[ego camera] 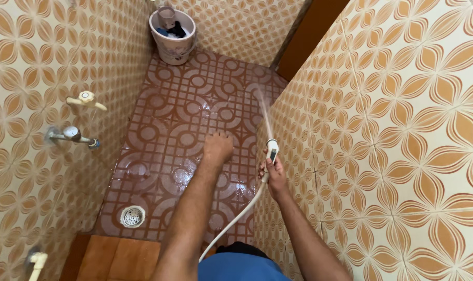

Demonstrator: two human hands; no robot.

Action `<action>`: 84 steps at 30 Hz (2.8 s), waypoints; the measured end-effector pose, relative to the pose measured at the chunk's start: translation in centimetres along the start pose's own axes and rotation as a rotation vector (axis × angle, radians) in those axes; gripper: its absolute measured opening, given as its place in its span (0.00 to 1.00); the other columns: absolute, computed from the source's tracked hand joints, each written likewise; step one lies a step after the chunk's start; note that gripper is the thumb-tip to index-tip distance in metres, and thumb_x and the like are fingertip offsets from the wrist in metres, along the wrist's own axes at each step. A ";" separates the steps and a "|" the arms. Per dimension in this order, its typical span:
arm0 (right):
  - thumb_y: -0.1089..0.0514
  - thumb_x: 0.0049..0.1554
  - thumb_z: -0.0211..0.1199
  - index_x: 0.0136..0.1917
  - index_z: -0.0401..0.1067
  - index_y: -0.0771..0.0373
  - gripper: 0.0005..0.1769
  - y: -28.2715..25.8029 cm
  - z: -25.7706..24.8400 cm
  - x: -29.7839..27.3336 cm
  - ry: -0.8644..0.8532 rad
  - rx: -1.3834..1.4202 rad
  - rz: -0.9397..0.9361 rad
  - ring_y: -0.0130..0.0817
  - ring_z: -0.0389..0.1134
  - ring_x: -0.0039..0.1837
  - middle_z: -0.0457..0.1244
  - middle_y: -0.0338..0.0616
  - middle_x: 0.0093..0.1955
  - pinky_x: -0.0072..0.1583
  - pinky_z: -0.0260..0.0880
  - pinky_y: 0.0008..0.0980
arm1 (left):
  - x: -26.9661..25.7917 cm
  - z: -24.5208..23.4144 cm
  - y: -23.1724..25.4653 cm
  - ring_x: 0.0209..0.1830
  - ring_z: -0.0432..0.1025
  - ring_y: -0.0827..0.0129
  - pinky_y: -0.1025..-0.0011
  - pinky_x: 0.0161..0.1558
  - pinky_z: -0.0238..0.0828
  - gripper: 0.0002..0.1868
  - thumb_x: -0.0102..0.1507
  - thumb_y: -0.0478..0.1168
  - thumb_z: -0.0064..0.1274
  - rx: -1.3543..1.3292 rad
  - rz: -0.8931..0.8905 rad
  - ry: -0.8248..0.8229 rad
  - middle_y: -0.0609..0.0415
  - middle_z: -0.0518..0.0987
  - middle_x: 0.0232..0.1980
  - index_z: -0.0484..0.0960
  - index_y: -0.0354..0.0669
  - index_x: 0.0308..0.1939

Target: The person uses a handheld shower head to rinse the tiled bathroom floor and lower walls. They move the spray across the floor area and briefly direct water toward the toilet base and surrounding tiles.

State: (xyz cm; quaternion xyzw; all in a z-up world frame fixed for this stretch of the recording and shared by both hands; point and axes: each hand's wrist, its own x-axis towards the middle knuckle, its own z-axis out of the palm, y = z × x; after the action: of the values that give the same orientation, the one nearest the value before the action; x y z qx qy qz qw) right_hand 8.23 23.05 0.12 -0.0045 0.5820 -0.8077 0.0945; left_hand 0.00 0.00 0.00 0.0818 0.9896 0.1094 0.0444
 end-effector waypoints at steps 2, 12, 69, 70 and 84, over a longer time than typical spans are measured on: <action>0.44 0.65 0.59 0.74 0.61 0.57 0.28 -0.6 0.4 0.0 -0.019 0.011 -0.019 0.26 0.62 0.40 0.60 0.37 0.40 0.43 0.66 0.28 | -0.7 -1.6 -0.1 0.66 0.70 0.53 0.47 0.63 0.65 0.18 0.69 0.43 0.42 -0.027 -0.020 0.000 0.46 0.76 0.64 0.79 0.47 0.60; 0.46 0.66 0.56 0.73 0.61 0.59 0.27 -2.8 1.4 0.1 -0.056 0.020 -0.026 0.27 0.61 0.38 0.60 0.37 0.40 0.42 0.66 0.29 | -1.6 -4.1 -2.1 0.64 0.70 0.56 0.49 0.61 0.65 0.17 0.65 0.42 0.48 -0.011 -0.070 0.119 0.47 0.77 0.61 0.79 0.48 0.57; 0.46 0.67 0.55 0.72 0.61 0.61 0.26 -5.2 6.9 1.3 -0.306 0.050 -0.006 0.30 0.60 0.40 0.59 0.39 0.41 0.44 0.64 0.31 | -6.8 -7.1 -6.1 0.67 0.67 0.52 0.47 0.63 0.62 0.20 0.67 0.45 0.44 -0.087 -0.226 0.037 0.44 0.73 0.66 0.77 0.46 0.61; 0.46 0.67 0.55 0.72 0.61 0.61 0.26 -5.2 7.0 1.6 -0.308 0.055 0.007 0.30 0.60 0.40 0.59 0.39 0.41 0.44 0.64 0.31 | -6.8 -7.3 -6.3 0.67 0.67 0.52 0.47 0.63 0.63 0.19 0.67 0.43 0.44 -0.082 -0.226 0.047 0.44 0.74 0.65 0.77 0.47 0.61; 0.48 0.68 0.54 0.67 0.64 0.61 0.20 -6.1 9.5 8.8 -0.205 -0.012 0.042 0.31 0.61 0.38 0.62 0.40 0.39 0.41 0.64 0.31 | -6.5 -8.4 -8.4 0.67 0.67 0.51 0.44 0.66 0.59 0.18 0.67 0.40 0.42 -0.124 -0.271 0.110 0.45 0.75 0.64 0.76 0.46 0.61</action>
State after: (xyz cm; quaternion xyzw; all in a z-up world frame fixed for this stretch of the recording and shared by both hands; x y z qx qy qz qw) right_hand -0.17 14.54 7.99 -0.0755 0.5739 -0.7974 0.1706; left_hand 4.19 -10.98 6.76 -0.0617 0.9839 0.1676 0.0094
